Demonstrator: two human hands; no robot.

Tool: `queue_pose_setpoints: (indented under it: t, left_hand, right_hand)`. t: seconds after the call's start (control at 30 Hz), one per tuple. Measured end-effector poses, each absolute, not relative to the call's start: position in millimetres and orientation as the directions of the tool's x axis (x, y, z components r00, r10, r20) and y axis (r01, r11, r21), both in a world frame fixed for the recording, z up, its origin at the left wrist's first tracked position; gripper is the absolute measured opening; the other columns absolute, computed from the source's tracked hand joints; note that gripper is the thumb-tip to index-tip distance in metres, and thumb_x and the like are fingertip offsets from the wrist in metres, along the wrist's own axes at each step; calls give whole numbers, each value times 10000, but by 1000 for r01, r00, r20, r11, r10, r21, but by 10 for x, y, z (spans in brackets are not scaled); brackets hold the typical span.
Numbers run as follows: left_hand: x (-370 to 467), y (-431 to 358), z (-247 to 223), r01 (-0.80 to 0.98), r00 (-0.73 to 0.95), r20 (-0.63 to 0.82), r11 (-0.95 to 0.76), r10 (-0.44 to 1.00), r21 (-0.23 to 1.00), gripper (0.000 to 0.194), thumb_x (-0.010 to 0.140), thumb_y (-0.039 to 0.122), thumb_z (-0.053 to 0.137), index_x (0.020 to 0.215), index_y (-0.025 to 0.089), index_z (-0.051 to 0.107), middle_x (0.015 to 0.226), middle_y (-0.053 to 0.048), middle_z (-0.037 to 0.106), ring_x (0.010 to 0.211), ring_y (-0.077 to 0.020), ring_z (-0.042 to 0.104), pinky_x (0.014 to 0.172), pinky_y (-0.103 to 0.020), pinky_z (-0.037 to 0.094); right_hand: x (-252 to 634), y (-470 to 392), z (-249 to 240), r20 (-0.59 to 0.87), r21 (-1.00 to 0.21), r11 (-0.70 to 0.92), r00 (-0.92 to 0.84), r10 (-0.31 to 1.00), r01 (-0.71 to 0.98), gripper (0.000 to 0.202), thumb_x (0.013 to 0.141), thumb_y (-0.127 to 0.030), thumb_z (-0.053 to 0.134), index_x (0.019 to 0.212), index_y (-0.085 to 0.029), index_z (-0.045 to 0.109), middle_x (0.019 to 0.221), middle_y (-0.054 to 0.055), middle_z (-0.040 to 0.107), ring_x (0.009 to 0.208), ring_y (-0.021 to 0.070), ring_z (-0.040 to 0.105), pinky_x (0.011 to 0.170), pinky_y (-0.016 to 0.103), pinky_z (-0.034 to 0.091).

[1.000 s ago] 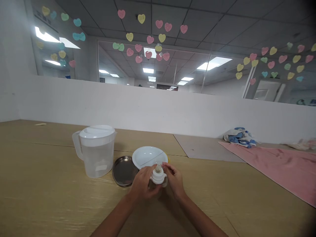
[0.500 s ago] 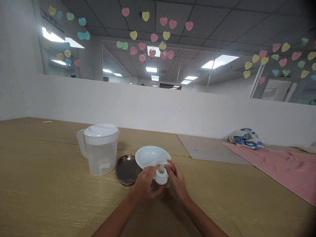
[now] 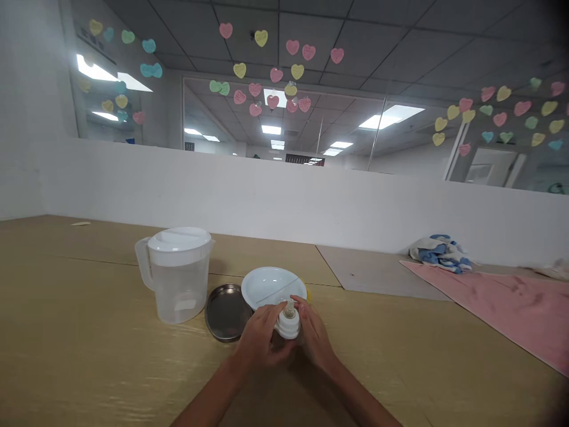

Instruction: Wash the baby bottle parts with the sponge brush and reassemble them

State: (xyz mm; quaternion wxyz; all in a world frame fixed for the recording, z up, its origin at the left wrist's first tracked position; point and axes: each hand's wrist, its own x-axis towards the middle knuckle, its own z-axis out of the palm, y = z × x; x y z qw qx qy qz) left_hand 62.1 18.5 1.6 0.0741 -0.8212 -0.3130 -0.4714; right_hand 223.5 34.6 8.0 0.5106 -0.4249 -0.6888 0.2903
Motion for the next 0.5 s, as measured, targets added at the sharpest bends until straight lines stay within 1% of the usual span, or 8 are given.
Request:
queue_pose_setpoints:
  t: [0.2,0.37,0.5]
  left_hand:
    - [619,178,23,594,365,801,-781,474,192,584,736,293,559,1269,154,365,1116,-145,610,990,-265,591,827,-407,494]
    - [620,162,37,599,363,787,-772,499,213,583,738,290,553,1274,161,365,1114,-142,612,990,-265,591,827,-413,495]
    - [621,156,36,595,363,795,-778,486,204,582,742,290,560,1274,161,360,1114,-140,613,988,-262,592,826,-412,497]
  right_hand:
    - [2243,338,83,463,-817,489,-157,872,306,503,906,-535,254,1155,-228,565,1128,78,594,1068,210,524,957,369,389]
    - [2252,357,75,454,-832,483,-164,876,273,514,890,-566,272,1149,-248,583,1128,67,601,1086,223,512,974,387,369]
    - [2243,357,67,423,-862,445,-140,895,243,515,864,-593,326,1152,-256,589,1139,63,609,1100,225,510,987,389,357]
